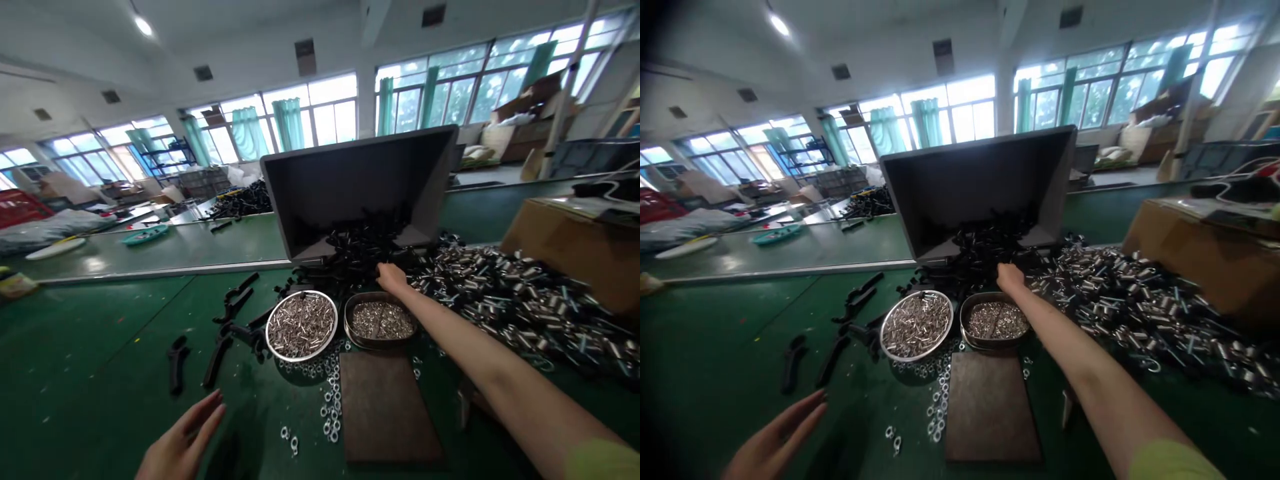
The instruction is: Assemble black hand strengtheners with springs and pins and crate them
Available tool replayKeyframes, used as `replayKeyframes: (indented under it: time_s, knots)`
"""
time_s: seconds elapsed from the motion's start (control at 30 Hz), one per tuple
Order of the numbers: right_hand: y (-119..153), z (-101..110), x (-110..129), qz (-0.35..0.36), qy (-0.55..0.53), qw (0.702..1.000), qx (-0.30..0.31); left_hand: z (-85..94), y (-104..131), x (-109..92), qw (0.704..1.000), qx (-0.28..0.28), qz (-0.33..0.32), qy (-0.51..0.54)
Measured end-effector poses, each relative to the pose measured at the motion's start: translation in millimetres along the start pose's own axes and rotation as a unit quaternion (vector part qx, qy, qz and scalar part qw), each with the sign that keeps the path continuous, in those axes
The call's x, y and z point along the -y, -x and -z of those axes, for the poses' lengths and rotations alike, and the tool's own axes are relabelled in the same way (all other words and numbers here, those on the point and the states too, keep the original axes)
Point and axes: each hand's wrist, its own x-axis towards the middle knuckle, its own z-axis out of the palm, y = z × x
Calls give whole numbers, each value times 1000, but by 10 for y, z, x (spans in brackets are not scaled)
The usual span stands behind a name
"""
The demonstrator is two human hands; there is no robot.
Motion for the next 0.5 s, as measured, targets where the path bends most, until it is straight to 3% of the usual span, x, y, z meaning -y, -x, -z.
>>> replayKeyframes:
  time_s: [0.1, 0.2, 0.33, 0.5]
  knots:
    - [-72, -31, -100, 20, 16, 1000, -8, -426, -24, -548, 992, 96, -64, 56]
    - [-84, 1, -245, 29, 30, 998, -36, -764, 78, -891, 978, 146, -132, 73]
    - [-30, 8, -373, 27, 36, 998, -43, -1030, 192, -1054, 962, 191, -180, 77]
    - [88, 65, -397, 61, -18, 997, -36, -1146, 259, -1063, 951, 232, -189, 77]
